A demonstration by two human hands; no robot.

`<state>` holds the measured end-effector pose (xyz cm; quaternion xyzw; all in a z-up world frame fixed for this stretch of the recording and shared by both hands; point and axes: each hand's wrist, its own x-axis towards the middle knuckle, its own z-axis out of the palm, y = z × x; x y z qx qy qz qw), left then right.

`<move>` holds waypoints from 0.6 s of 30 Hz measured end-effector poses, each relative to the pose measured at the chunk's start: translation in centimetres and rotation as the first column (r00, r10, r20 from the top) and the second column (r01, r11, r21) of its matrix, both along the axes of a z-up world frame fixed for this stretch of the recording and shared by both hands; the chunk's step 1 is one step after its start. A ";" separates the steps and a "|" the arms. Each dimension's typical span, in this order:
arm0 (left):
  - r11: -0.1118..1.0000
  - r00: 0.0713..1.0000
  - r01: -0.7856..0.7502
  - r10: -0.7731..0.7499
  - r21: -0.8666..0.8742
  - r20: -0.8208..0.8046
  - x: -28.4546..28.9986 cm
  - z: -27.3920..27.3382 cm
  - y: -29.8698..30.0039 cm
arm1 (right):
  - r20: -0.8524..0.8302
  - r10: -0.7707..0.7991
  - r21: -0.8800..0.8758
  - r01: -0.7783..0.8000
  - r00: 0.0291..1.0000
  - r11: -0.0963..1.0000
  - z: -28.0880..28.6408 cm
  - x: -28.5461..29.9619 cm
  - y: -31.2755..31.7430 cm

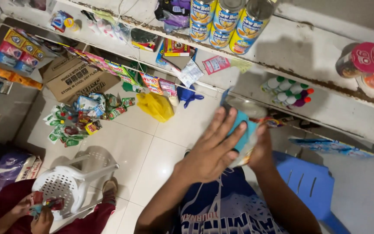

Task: Cleaning dust off of canned goods and instant noodle cups with a cloth and organizing them on grocery store shelves.

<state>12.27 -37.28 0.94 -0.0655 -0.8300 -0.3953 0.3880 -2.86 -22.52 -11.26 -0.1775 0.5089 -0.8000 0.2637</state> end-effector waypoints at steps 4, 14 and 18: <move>0.976 0.997 0.062 -0.052 0.208 -0.053 -0.9 1.1 -1.2 | -0.141 0.076 0.093 -0.063 0.987 0.994 2.8 2.8 -1.6; 0.718 1.000 0.013 0.010 0.696 -0.029 -4.7 2.5 2.6 | -0.600 -0.027 -0.088 -0.033 0.799 0.996 9.2 -2.6 -3.9; 0.688 0.997 -0.052 0.000 0.724 0.072 -4.6 2.6 2.8 | -0.693 -0.018 -0.022 0.003 0.720 1.000 7.9 -3.1 -2.7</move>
